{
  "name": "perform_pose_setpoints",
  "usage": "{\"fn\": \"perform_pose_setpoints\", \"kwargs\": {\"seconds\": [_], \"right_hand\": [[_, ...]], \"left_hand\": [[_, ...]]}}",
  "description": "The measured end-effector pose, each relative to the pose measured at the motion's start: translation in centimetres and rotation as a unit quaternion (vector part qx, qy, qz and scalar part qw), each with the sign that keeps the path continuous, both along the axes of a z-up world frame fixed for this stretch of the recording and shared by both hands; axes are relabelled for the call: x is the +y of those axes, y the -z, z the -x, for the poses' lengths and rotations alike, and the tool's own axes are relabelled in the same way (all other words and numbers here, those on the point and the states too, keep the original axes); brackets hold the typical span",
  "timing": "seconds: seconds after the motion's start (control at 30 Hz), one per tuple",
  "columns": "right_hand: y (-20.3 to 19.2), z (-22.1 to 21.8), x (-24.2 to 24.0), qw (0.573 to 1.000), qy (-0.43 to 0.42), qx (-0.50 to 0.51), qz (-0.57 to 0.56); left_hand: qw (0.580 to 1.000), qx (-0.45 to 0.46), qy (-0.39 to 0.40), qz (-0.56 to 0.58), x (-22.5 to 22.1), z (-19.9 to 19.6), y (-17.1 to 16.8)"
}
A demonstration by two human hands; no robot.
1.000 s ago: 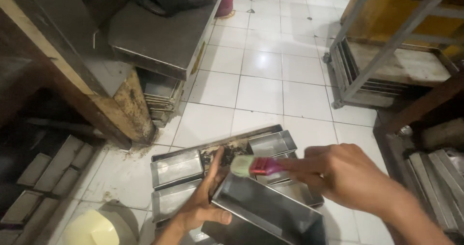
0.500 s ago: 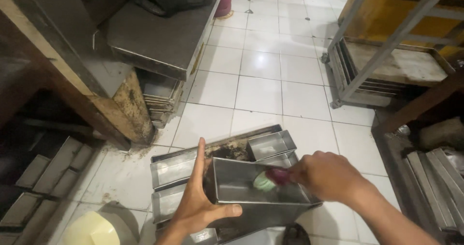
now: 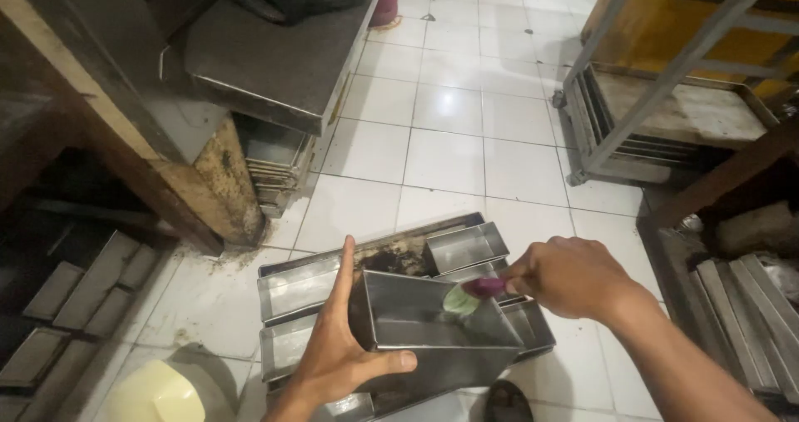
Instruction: Greasing the inside of rectangular bread tins using a brush and oil or butter.
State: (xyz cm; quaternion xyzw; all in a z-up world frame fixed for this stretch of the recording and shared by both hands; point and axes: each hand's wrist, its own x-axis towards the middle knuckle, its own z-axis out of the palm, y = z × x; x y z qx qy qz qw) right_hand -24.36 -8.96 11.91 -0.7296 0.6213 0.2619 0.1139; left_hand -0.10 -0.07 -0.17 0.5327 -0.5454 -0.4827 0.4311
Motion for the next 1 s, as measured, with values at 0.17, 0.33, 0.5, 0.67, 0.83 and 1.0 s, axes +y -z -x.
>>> {"fn": "perform_pose_setpoints", "kwargs": {"seconds": [0.17, 0.33, 0.5, 0.67, 0.83, 1.0], "right_hand": [[1.5, -2.1, 0.2, 0.975, -0.121, -0.188, 0.018], [2.1, 0.5, -0.9, 0.974, -0.132, -0.179, 0.039], [0.7, 1.4, -0.6, 1.000, -0.004, 0.002, 0.015], [2.8, -1.6, 0.1, 0.986, -0.134, 0.038, -0.095], [3.9, -0.1, -0.3, 0.974, -0.070, -0.208, -0.047], [4.8, 2.8, -2.5, 0.941, -0.046, -0.333, -0.035]], "left_hand": [[0.999, -0.034, 0.016, -0.029, -0.1, 1.0, -0.1], [0.999, 0.010, 0.039, 0.013, -0.2, 1.1, 0.3], [0.999, -0.039, 0.013, 0.015, -0.2, 0.3, 0.3], [0.997, -0.070, 0.015, -0.013, -0.2, 1.3, 0.6], [0.997, -0.062, 0.041, 0.005, -0.6, 1.8, 1.1], [0.997, -0.051, 0.063, -0.004, -1.5, 2.6, 1.3]]}}
